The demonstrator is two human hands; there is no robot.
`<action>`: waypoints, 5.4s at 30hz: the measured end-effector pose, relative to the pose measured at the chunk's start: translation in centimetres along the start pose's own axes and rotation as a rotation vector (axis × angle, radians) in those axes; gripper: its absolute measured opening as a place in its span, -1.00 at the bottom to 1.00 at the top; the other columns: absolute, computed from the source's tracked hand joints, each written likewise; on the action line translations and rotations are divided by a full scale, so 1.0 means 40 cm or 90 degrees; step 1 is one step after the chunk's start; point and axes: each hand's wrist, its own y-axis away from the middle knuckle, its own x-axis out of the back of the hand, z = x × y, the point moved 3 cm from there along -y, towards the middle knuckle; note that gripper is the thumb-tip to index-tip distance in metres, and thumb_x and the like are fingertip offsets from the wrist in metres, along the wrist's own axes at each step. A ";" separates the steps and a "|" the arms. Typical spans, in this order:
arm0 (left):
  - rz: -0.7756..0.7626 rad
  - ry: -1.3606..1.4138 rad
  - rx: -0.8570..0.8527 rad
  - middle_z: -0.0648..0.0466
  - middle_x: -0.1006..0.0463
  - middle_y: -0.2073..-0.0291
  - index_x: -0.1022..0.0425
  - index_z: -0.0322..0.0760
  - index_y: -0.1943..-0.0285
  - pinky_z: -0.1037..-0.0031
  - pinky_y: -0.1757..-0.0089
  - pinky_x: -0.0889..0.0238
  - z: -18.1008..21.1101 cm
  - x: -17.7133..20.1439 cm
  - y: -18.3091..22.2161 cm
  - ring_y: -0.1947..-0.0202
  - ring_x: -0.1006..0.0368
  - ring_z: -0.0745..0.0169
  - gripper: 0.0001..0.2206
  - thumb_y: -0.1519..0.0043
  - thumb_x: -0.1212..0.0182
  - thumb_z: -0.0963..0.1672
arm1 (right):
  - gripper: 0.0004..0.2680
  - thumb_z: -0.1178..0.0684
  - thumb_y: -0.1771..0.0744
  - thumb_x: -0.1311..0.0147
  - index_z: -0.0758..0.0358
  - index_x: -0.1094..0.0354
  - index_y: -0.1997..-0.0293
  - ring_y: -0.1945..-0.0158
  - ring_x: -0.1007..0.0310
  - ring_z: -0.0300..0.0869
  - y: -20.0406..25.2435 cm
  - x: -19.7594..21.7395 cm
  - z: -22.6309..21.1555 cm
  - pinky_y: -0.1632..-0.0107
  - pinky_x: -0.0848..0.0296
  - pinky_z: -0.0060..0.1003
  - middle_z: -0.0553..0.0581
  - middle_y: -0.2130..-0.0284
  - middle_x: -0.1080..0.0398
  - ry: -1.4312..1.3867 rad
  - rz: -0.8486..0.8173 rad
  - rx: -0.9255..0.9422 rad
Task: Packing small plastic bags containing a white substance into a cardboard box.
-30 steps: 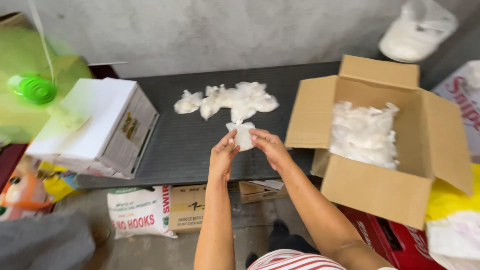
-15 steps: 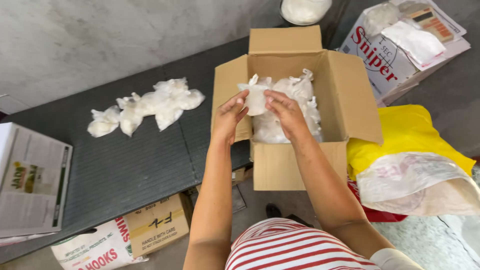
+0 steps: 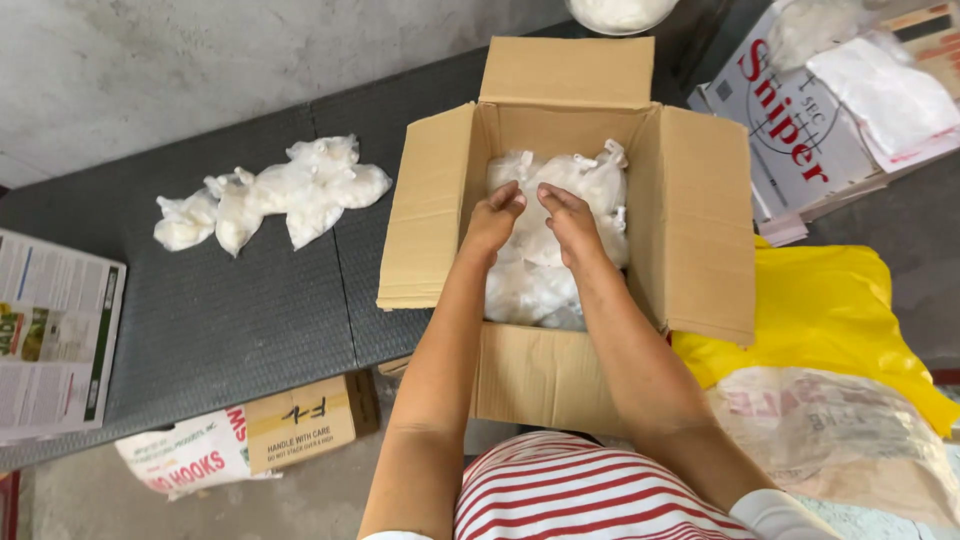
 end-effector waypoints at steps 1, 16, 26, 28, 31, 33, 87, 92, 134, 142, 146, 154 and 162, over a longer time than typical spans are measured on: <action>0.009 0.000 0.003 -0.08 -0.53 -0.21 -0.39 -0.37 -0.36 0.43 -0.14 -0.28 0.013 -0.002 0.012 -0.20 -0.45 0.19 -0.54 -0.27 -0.25 -0.11 | -0.66 -0.09 -0.35 -0.12 0.19 -0.38 -0.25 -0.31 -0.28 -0.16 0.008 -0.008 -0.006 -0.25 -0.27 -0.08 0.06 -0.19 -0.42 0.001 -0.008 -0.005; 0.179 -0.136 -0.212 -0.16 -0.55 -0.17 -0.50 -0.37 -0.27 0.37 -0.13 -0.30 0.171 0.167 0.253 -0.19 -0.46 0.02 -0.61 -0.25 -0.27 -0.16 | -0.70 0.04 -0.40 -0.09 0.25 -0.37 -0.29 -0.06 -0.45 -0.22 0.155 -0.245 -0.071 -0.13 -0.45 -0.28 0.11 -0.09 -0.44 -0.058 -0.226 0.105; 0.286 -0.209 -0.197 -0.14 -0.58 -0.14 -0.53 -0.22 -0.24 0.32 -0.03 -0.37 0.183 0.457 0.421 -0.10 -0.54 -0.07 -0.62 -0.21 -0.28 -0.14 | -0.71 -0.01 -0.42 -0.03 0.24 -0.36 -0.28 -0.08 -0.43 -0.32 0.280 -0.535 -0.013 -0.10 -0.43 -0.37 0.02 -0.11 -0.45 0.042 -0.299 0.147; 0.291 -0.202 -0.265 -0.16 -0.57 -0.15 -0.53 -0.25 -0.24 0.33 -0.14 -0.34 0.185 0.526 0.435 -0.20 -0.49 -0.07 -0.63 -0.23 -0.29 -0.14 | -0.71 -0.02 -0.43 -0.03 0.24 -0.37 -0.28 -0.06 -0.42 -0.32 0.299 -0.597 -0.010 -0.08 -0.42 -0.39 0.03 -0.10 -0.46 0.066 -0.303 0.158; 0.299 -0.231 -0.266 -0.16 -0.57 -0.16 -0.52 -0.26 -0.24 0.32 -0.17 -0.33 0.186 0.632 0.487 -0.21 -0.49 -0.06 -0.61 -0.21 -0.32 -0.13 | -0.71 -0.04 -0.43 -0.04 0.22 -0.39 -0.28 -0.02 -0.41 -0.33 0.344 -0.690 0.010 -0.03 -0.41 -0.40 0.01 -0.02 -0.47 0.089 -0.311 0.138; 0.289 -0.223 -0.248 -0.17 -0.53 -0.18 -0.50 -0.27 -0.26 0.30 -0.15 -0.30 0.194 0.698 0.521 -0.22 -0.45 -0.07 -0.59 -0.20 -0.33 -0.13 | -0.71 -0.05 -0.42 -0.04 0.21 -0.38 -0.28 -0.01 -0.43 -0.35 0.393 -0.755 -0.004 -0.02 -0.42 -0.43 -0.03 -0.01 -0.49 0.119 -0.318 0.177; 0.102 -0.590 0.101 -0.12 -0.51 -0.11 -0.47 -0.09 -0.22 0.16 -0.02 -0.39 -0.383 0.962 -0.365 -0.06 -0.51 -0.15 -0.58 -0.13 -0.26 -0.14 | -0.65 0.17 -0.19 -0.21 0.20 -0.48 -0.09 -0.05 -0.49 0.17 -0.570 -0.981 0.419 -0.07 -0.47 -0.09 0.38 0.01 -0.47 0.761 -0.150 0.073; 0.233 -0.526 0.053 -0.16 -0.56 0.08 -0.61 -0.11 0.10 0.09 0.09 -0.40 -0.263 0.997 -0.270 0.09 -0.53 -0.23 -0.81 -0.12 -0.26 -0.15 | -0.71 0.15 -0.22 -0.21 0.29 -0.49 -0.04 -0.05 -0.53 0.14 -0.439 -1.011 0.344 -0.08 -0.48 -0.13 0.39 0.07 -0.51 0.657 -0.135 0.142; -0.021 -0.111 -0.295 0.11 -0.54 0.43 -0.60 -0.37 0.31 0.56 0.36 -0.31 0.332 0.271 0.362 0.46 -0.43 0.43 -0.93 -0.06 -0.35 -0.29 | -0.85 0.27 -0.24 -0.17 0.31 -0.42 0.16 0.23 -0.52 -0.08 0.437 -0.307 -0.184 0.18 -0.50 -0.26 0.19 0.23 -0.43 0.338 0.189 0.433; -0.033 -0.212 -0.319 0.09 -0.57 0.50 -0.62 -0.27 0.31 0.48 0.35 -0.37 0.177 -0.051 0.116 0.48 -0.47 0.34 -0.89 -0.01 -0.39 -0.24 | -0.83 0.17 -0.22 -0.26 0.28 -0.45 0.17 0.31 -0.52 -0.07 0.221 0.038 -0.145 0.23 -0.48 -0.20 0.21 0.32 -0.49 0.426 0.212 0.337; -0.043 -0.274 -0.271 0.05 -0.63 0.46 -0.62 -0.25 0.34 0.43 0.32 -0.41 0.093 -0.177 -0.010 0.45 -0.54 0.27 -0.91 -0.01 -0.41 -0.19 | -0.82 0.14 -0.23 -0.25 0.27 -0.47 0.13 0.28 -0.54 -0.04 0.087 0.166 -0.100 0.18 -0.47 -0.17 0.22 0.34 -0.52 0.448 0.214 0.249; 0.019 -0.403 -0.225 0.00 -0.67 0.38 -0.66 -0.18 0.34 0.33 0.23 -0.46 -0.005 -0.323 -0.159 0.35 -0.60 0.11 -0.93 -0.03 -0.41 -0.16 | -0.77 0.16 -0.24 -0.22 0.30 -0.49 0.03 0.18 -0.59 -0.07 -0.115 0.310 0.005 0.09 -0.51 -0.20 0.25 0.25 -0.58 0.404 0.226 0.239; 0.000 -0.279 -0.167 0.01 -0.71 0.31 -0.67 -0.23 0.26 0.40 0.16 -0.45 0.065 -0.316 -0.087 0.28 -0.63 0.19 -0.93 -0.15 -0.30 -0.21 | -0.90 0.22 -0.33 -0.16 0.34 -0.45 0.09 0.16 -0.56 -0.24 -0.123 0.249 0.010 0.04 -0.53 -0.34 0.11 0.23 -0.57 0.200 0.091 0.229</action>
